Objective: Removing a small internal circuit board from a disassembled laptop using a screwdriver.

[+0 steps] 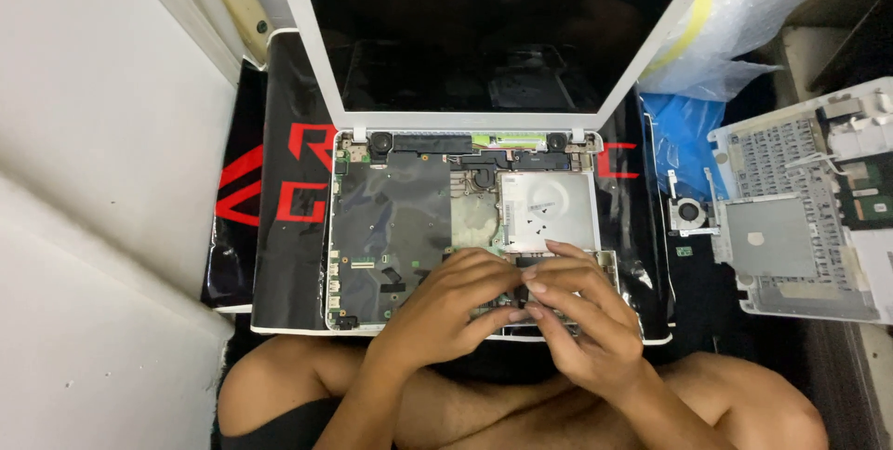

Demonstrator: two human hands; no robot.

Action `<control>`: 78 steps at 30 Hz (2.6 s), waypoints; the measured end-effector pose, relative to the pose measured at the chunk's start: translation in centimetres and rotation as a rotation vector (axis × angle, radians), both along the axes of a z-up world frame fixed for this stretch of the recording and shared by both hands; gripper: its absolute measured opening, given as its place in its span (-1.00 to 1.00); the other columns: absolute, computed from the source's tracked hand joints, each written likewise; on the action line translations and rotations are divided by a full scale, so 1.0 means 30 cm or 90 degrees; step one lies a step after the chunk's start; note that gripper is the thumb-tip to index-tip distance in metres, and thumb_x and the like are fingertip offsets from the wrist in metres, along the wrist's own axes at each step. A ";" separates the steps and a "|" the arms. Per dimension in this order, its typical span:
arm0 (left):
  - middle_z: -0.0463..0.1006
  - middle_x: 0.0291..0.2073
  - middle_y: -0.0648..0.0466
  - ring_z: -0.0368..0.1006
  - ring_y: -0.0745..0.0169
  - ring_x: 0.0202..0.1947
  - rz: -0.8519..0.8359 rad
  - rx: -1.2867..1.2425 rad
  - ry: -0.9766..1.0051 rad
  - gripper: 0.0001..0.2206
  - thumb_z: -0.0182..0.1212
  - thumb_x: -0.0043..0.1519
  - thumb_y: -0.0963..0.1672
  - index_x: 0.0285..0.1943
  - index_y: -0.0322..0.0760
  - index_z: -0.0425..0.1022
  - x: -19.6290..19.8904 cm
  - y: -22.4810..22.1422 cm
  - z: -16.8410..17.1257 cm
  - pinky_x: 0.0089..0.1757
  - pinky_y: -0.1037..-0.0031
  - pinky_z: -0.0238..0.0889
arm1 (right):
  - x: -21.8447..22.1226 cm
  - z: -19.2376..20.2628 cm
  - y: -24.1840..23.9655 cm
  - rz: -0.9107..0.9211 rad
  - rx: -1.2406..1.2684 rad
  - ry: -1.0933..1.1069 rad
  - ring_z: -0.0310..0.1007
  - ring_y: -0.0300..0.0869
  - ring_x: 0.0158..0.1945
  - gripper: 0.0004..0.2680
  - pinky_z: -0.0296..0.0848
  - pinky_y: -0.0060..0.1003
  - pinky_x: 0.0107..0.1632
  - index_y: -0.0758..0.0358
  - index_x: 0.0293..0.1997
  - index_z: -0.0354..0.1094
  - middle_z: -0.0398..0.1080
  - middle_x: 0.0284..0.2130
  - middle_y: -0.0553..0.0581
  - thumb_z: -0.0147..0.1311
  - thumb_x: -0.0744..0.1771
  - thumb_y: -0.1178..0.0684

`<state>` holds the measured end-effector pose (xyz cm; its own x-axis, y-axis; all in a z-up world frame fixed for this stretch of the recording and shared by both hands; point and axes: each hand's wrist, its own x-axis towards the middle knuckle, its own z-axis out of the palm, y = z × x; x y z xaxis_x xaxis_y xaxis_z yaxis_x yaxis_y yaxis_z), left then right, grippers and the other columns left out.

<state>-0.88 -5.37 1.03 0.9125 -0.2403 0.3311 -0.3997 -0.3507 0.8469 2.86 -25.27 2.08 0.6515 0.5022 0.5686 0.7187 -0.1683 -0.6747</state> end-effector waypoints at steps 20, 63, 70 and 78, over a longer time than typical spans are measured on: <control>0.60 -0.23 -0.03 0.49 0.08 -0.23 -0.018 -0.035 -0.105 -0.77 0.31 0.09 -0.25 -0.09 -0.48 0.53 0.012 -0.021 0.038 0.02 0.28 0.36 | -0.008 -0.053 0.016 -0.003 0.053 -0.060 0.47 -0.12 -0.06 -0.74 0.46 0.17 0.32 0.13 -0.12 0.46 0.41 -0.16 0.11 0.40 0.19 0.24; 0.61 -0.19 -0.05 0.49 -0.05 -0.05 0.010 0.000 -0.098 -0.80 0.30 0.06 -0.25 -0.15 -0.44 0.50 0.004 -0.043 0.006 0.02 0.24 0.34 | 0.011 -0.041 0.016 0.058 0.023 -0.010 0.49 -0.07 0.05 -0.75 0.24 0.19 0.45 0.18 -0.09 0.46 0.49 -0.19 0.07 0.26 0.21 0.33; 0.45 -0.53 0.14 0.32 0.20 -0.40 0.173 -0.047 -0.191 -0.75 0.41 -0.12 -0.20 -0.46 -0.28 0.34 0.036 -0.101 -0.033 -0.12 0.37 0.25 | 0.002 -0.044 0.038 0.011 0.080 0.000 0.41 -0.04 0.07 -0.76 0.26 0.24 0.47 0.14 -0.22 0.49 0.39 -0.18 0.08 0.41 0.14 0.23; 0.57 -0.18 -0.02 0.44 0.05 -0.09 0.055 -0.012 -0.077 -0.67 0.29 -0.09 -0.22 -0.10 -0.38 0.52 0.010 -0.038 0.015 -0.01 0.31 0.29 | 0.008 0.000 0.039 0.038 0.046 0.020 0.45 -0.04 0.03 -0.80 0.16 0.26 0.48 0.22 -0.22 0.52 0.37 -0.33 0.05 0.28 0.16 0.32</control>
